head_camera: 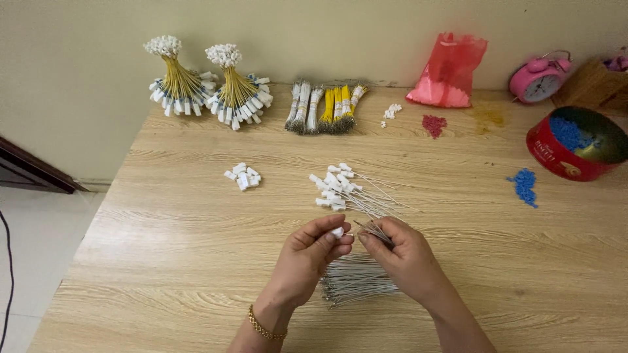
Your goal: Manually slide white plastic sleeves onto metal wire components at a workbench.
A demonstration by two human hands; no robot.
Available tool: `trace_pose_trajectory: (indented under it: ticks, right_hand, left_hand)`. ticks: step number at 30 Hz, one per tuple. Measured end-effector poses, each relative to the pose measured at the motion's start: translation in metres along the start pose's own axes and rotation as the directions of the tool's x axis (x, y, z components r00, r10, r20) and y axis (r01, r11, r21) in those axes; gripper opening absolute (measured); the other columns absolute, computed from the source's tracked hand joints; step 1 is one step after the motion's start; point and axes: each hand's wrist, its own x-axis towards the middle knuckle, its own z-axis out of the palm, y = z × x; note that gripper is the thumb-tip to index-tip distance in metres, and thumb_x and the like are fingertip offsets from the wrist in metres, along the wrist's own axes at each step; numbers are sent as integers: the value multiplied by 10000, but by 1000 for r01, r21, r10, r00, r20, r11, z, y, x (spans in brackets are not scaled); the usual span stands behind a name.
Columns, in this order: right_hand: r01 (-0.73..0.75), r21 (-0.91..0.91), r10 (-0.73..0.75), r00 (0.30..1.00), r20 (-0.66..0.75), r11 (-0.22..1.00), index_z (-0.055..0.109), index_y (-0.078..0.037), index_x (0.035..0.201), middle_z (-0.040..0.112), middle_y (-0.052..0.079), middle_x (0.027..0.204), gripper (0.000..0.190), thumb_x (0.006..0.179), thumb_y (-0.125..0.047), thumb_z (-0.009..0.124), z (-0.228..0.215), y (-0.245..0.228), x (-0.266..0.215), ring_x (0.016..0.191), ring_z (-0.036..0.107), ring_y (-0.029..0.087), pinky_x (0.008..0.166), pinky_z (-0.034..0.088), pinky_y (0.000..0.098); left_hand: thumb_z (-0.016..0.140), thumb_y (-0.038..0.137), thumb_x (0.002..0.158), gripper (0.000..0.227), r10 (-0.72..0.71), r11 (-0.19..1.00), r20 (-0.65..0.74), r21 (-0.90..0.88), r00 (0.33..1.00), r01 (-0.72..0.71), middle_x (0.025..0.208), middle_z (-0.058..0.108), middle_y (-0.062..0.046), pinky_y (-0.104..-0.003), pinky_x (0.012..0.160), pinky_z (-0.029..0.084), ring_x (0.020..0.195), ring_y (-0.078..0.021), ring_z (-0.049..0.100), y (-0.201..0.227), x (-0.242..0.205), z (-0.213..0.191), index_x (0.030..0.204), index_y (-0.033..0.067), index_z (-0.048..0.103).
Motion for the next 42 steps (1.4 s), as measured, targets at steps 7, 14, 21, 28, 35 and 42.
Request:
trace_pose_trajectory:
  ticks: [7, 14, 21, 28, 35, 42]
  right_hand:
    - [27, -122, -27, 1000, 1, 992, 745, -41, 1014, 589, 18, 789, 159, 921, -164, 706, -2, -6, -2, 672, 565, 78, 583, 480, 264]
    - [60, -28, -60, 998, -6, 998, 725, -41, 1028, 655, 11, 815, 173, 917, -169, 692, 4, -11, 0, 704, 613, 79, 605, 516, 261]
    - [87, -45, -90, 995, -51, 995, 708, -33, 1023, 655, 2, 809, 174, 919, -172, 698, 6, -7, 2, 711, 615, 81, 608, 519, 272]
    - [18, 39, -16, 998, -58, 999, 726, -36, 1005, 587, 21, 789, 160, 907, -162, 712, 6, -8, -6, 661, 530, 90, 551, 459, 279]
    - [-12, -53, 8, 998, -67, 999, 716, -25, 942, 610, 14, 801, 147, 889, -162, 730, 10, -15, -7, 660, 573, 83, 547, 480, 277]
    - [95, -202, -120, 986, -117, 975, 720, -44, 975, 620, 24, 781, 171, 862, -168, 755, 11, -12, -3, 652, 604, 100, 564, 500, 276]
  left_hand:
    - [492, -3, 1017, 317, -16, 999, 29, -30, 999, 17, 1215, 699, -134, -307, 922, 615, 1015, -193, 715, 0, 0, -2, 1309, -21, 613]
    - [501, 60, 1041, 303, -22, 999, 53, 35, 998, 20, 1071, 739, -155, -337, 834, 640, 930, -207, 733, -9, -2, -2, 1285, -32, 655]
    - [542, 67, 1030, 319, -37, 983, 64, 180, 997, 25, 1077, 734, -106, -313, 782, 620, 917, -174, 708, -11, -3, 1, 1326, 28, 652]
    - [487, 190, 1046, 283, -67, 989, -66, 128, 996, 75, 1165, 744, -82, -286, 793, 538, 981, -147, 684, 3, -3, 12, 1281, 70, 588]
    - [441, 180, 1046, 146, -58, 995, -86, -86, 995, 50, 1218, 732, -158, -326, 821, 558, 1000, -198, 707, 6, -8, 16, 1167, 102, 471]
    - [481, 155, 1040, 172, -23, 996, -53, -84, 998, 19, 1136, 703, -134, -347, 846, 571, 1000, -203, 688, -2, -10, 18, 1185, 62, 474]
